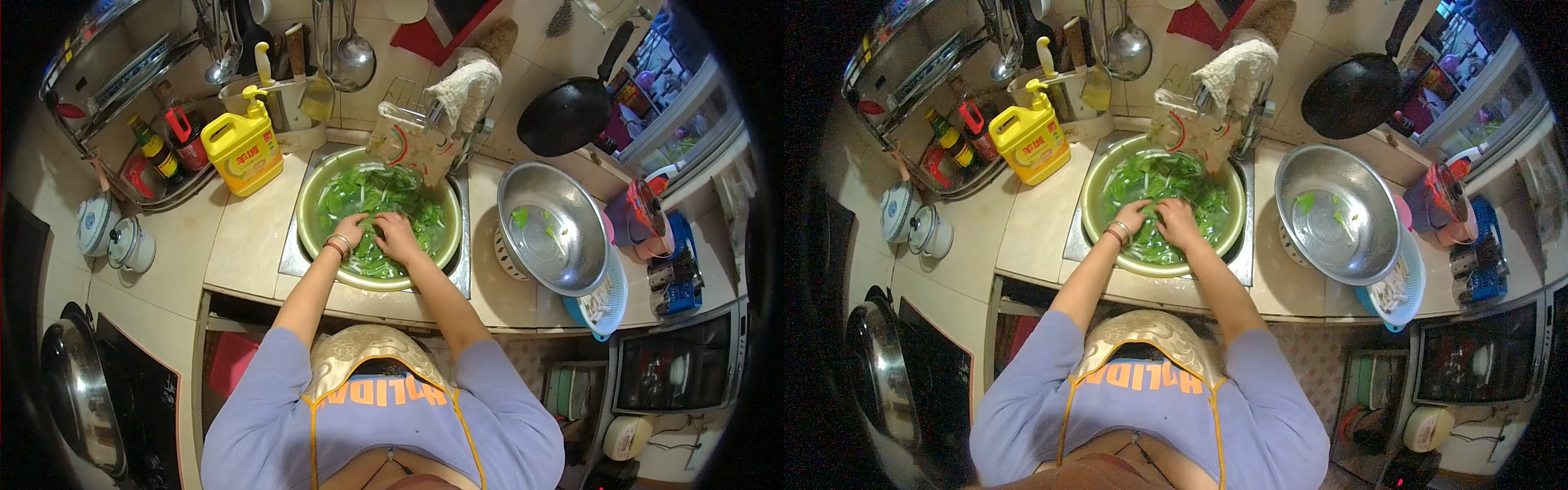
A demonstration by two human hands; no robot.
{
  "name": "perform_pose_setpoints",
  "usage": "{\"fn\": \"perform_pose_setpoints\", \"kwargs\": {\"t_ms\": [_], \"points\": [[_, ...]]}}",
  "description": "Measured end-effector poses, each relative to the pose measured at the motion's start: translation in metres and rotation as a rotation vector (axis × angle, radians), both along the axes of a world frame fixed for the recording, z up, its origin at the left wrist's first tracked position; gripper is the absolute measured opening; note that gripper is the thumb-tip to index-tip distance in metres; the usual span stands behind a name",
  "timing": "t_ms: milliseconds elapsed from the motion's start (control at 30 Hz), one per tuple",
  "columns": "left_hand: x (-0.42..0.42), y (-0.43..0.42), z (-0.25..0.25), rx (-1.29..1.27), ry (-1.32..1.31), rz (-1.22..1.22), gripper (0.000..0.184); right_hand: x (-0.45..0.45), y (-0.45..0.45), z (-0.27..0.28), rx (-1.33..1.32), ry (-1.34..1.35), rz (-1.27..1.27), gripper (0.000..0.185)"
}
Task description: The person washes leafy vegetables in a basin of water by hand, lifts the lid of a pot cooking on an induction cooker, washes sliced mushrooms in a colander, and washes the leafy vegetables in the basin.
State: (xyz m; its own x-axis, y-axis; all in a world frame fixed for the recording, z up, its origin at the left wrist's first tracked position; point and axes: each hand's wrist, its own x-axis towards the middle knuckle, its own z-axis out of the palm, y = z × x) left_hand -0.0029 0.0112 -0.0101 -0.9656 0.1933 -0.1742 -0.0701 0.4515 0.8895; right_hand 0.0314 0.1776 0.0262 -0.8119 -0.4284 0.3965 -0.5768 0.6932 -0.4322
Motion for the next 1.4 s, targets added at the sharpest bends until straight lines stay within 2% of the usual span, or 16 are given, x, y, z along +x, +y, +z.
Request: {"fn": "perform_pose_setpoints", "kwargs": {"t_ms": [167,267,433,533,667,767,867,933,1000,1100,1167,1267,1300,1400], "points": [[-0.002,0.0,-0.003,-0.001,-0.081,-0.021,0.044,-0.001,0.002,-0.003,0.011,-0.01,0.003,0.03],[0.008,0.002,0.021,0.137,-0.21,0.022,0.045,-0.001,0.003,-0.003,-0.002,-0.008,0.014,0.025],[0.004,0.001,0.015,0.073,-0.164,-0.015,0.047,-0.002,0.004,-0.005,-0.045,-0.053,-0.012,0.012],[0.001,0.001,0.01,0.091,-0.163,0.016,0.052,-0.004,0.003,-0.006,-0.142,-0.058,-0.091,0.013],[0.005,0.003,0.018,0.124,-0.115,0.128,0.056,-0.001,0.007,0.005,-0.463,-0.075,-0.251,0.013],[0.007,0.004,0.019,0.059,-0.039,0.175,0.053,0.006,0.011,0.03,-0.688,-0.173,-0.325,0.013],[-0.003,0.001,-0.005,-0.001,0.006,0.091,0.049,0.016,0.019,0.078,-0.808,-0.066,-0.322,0.013],[-0.003,0.001,-0.007,-0.025,0.03,0.064,0.047,0.016,0.039,0.109,-0.769,0.106,-0.306,0.014],[-0.002,0.002,-0.004,-0.033,0.008,0.033,0.045,0.043,0.051,0.18,-0.699,0.28,-0.386,0.015],[0.001,0.002,0.004,-0.03,-0.05,-0.011,0.044,0.063,0.093,0.234,-0.422,0.665,-0.614,0.018],[-0.001,0.001,-0.002,-0.038,-0.02,-0.031,0.045,0.077,0.121,0.251,-0.222,0.7,-0.782,0.025],[0.003,0.003,0.006,-0.03,-0.021,-0.03,0.044,0.081,0.168,0.234,0.189,0.369,-1.036,0.036],[0.003,0.003,0.006,-0.04,-0.013,-0.031,0.044,0.085,0.167,0.232,0.252,0.274,-1.079,0.045],[0.001,0.004,0.006,-0.076,0.03,-0.021,0.043,0.085,0.153,0.226,0.068,0.451,-0.983,0.046]]}}
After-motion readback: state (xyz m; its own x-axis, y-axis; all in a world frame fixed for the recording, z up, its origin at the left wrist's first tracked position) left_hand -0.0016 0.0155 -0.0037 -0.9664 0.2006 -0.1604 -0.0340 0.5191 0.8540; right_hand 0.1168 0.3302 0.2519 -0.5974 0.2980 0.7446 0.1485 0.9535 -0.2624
